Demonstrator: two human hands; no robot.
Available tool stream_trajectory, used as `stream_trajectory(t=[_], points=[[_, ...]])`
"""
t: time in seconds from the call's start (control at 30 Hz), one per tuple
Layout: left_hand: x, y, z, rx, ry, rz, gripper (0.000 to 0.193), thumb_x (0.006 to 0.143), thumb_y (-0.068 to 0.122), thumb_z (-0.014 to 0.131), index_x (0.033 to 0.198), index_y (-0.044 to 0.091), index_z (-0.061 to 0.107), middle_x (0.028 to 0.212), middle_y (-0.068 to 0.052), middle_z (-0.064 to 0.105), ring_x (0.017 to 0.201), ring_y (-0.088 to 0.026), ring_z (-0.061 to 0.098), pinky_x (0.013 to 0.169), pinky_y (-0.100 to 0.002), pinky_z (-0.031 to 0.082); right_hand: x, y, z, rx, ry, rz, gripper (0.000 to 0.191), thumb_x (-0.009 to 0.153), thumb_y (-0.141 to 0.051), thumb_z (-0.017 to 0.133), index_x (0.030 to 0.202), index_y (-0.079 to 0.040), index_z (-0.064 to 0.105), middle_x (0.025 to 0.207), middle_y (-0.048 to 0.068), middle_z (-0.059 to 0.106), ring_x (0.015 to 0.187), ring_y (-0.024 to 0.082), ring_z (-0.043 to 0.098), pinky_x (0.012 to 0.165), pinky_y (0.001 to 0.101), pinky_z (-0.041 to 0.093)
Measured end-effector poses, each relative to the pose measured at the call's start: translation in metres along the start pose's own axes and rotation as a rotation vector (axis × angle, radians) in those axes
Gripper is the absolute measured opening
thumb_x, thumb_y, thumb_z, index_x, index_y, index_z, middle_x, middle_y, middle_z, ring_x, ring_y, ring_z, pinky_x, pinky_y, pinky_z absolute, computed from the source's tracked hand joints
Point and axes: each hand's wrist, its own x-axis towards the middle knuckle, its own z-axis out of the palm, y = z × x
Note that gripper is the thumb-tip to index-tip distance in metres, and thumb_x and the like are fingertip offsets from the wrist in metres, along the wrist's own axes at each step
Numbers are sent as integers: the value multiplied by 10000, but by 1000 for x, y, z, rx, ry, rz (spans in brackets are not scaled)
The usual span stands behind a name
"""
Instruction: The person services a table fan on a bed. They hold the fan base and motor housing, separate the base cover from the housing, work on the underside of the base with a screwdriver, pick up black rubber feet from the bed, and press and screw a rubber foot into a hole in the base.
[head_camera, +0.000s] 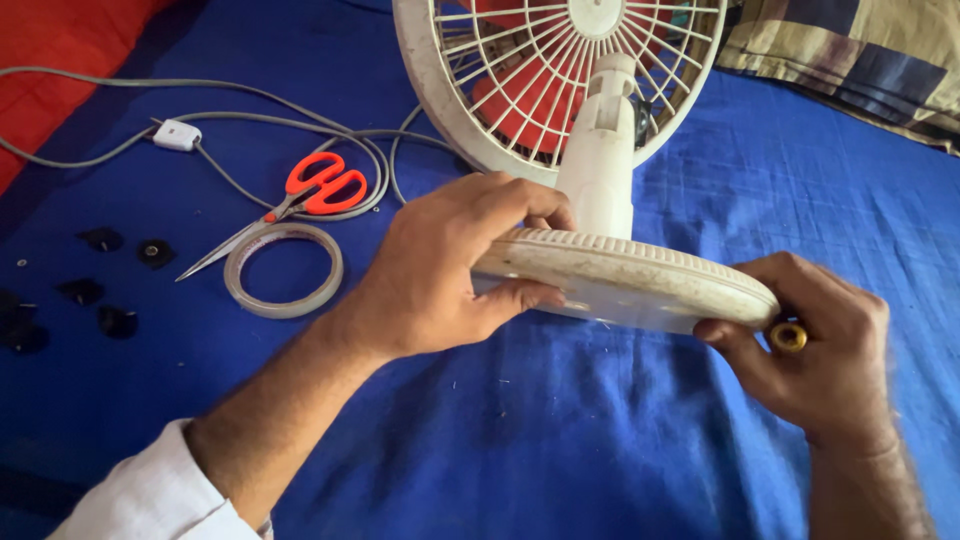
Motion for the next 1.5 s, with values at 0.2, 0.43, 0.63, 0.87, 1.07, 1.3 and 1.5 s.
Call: stream_trajectory(t=[0.2, 0.43, 0.63, 0.87, 1.07, 1.3, 1.5], points=[[0, -15, -9, -144, 19, -101, 523, 813, 195, 924, 1214, 82, 608, 1115, -39, 712, 1039, -170, 741, 913, -303, 587, -1, 23, 18, 298, -132, 185, 371, 834, -256, 813, 1110, -20, 738, 836, -24, 730, 712, 15, 570, 595, 212, 464], [3, -17, -18, -92, -24, -73, 522, 809, 152, 907, 1208, 60, 582, 1120, -58, 709, 1039, -210, 736, 896, -325, 575, -1, 16, 21, 178, -99, 157, 321, 831, -236, 821, 1072, -34, 760, 762, 11, 714, 629, 38, 532, 532, 238, 430], [3, 2, -32, 162, -69, -52, 500, 709, 184, 822, 1140, 89, 588, 1068, -74, 698, 984, -254, 718, 826, -368, 564, 1, -19, 15, 18, -66, 27, 245, 759, -176, 832, 971, -65, 783, 758, 44, 741, 562, 122, 576, 514, 273, 443], [3, 17, -18, 277, 29, 201, 602, 826, 364, 892, 1303, 138, 604, 1197, -37, 682, 1088, -243, 691, 922, -396, 571, -1, -38, 16, 29, -8, -114, 293, 745, -162, 862, 996, -58, 753, 910, 74, 760, 739, 156, 742, 656, 284, 561], [3, 16, -15, 283, 9, 168, 575, 828, 371, 883, 1299, 149, 638, 1154, 3, 697, 1061, -216, 700, 902, -366, 580, -3, -36, 26, 22, 37, -89, 398, 789, -179, 834, 1143, -44, 713, 931, 85, 751, 795, 180, 754, 727, 294, 577], [3, 27, -13, 312, -20, 147, 530, 850, 359, 868, 1281, 136, 655, 1096, -7, 702, 991, -195, 698, 834, -354, 575, -6, -25, 31, 52, 32, -32, 370, 847, -219, 767, 1162, -43, 687, 881, 71, 737, 738, 137, 725, 688, 281, 563], [2, 37, -9, 365, -21, 118, 539, 803, 331, 879, 1251, 117, 668, 1076, -11, 691, 945, -210, 691, 802, -372, 556, -9, -19, 31, 125, 20, -13, 368, 868, -275, 734, 1141, -35, 680, 837, 36, 718, 701, 102, 685, 660, 256, 538]])
